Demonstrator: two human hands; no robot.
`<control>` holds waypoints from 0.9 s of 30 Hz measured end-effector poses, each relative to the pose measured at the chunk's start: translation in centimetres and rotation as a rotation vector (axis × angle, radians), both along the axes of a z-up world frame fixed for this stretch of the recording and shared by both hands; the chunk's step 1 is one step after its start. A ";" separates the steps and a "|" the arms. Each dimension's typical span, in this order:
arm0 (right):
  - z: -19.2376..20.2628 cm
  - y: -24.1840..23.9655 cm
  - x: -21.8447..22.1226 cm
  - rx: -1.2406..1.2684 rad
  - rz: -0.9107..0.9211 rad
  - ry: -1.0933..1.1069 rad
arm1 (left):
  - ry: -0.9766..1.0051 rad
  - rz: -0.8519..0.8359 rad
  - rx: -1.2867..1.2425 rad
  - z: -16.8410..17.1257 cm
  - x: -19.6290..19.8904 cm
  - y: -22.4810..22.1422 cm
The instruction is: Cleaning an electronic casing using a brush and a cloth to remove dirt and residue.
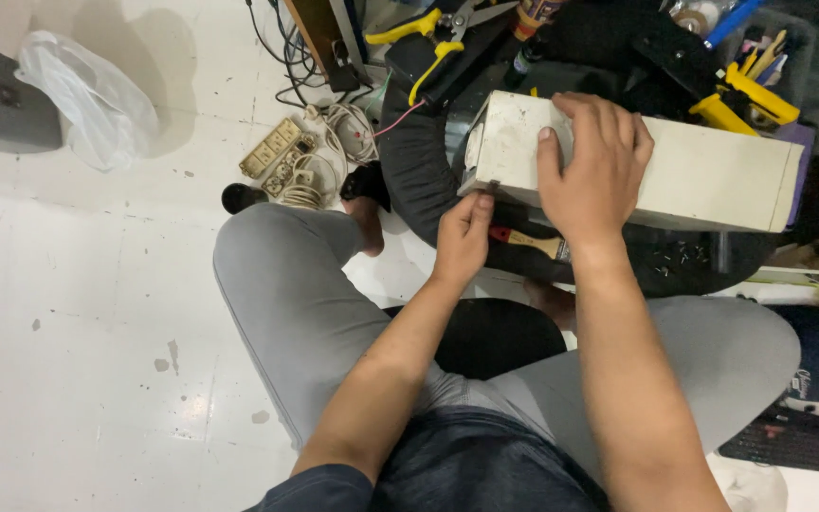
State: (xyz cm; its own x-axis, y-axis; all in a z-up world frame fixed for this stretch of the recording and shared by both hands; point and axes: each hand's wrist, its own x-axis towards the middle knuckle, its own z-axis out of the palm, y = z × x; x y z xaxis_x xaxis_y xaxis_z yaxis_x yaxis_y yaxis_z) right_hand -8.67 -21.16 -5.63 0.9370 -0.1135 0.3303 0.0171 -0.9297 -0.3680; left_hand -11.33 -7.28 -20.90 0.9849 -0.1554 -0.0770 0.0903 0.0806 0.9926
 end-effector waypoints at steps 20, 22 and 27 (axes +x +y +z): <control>0.5 0.3 -0.6 -0.132 0.000 -0.062 | 0.023 -0.056 0.039 0.7 -0.5 1.8; 0.5 0.2 0.3 -0.128 0.020 -0.131 | 0.004 -0.043 0.036 0.8 0.7 1.8; 0.6 0.0 0.7 -0.127 0.016 -0.127 | 0.079 -0.032 0.037 -0.3 1.0 2.0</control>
State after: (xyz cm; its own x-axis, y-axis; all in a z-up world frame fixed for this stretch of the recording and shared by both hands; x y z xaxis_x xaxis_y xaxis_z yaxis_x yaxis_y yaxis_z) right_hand -7.98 -21.12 -5.06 0.8880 -0.0487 0.4572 0.0712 -0.9678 -0.2415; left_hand -10.37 -5.27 -21.21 0.9701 -0.1819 -0.1608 0.1706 0.0398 0.9845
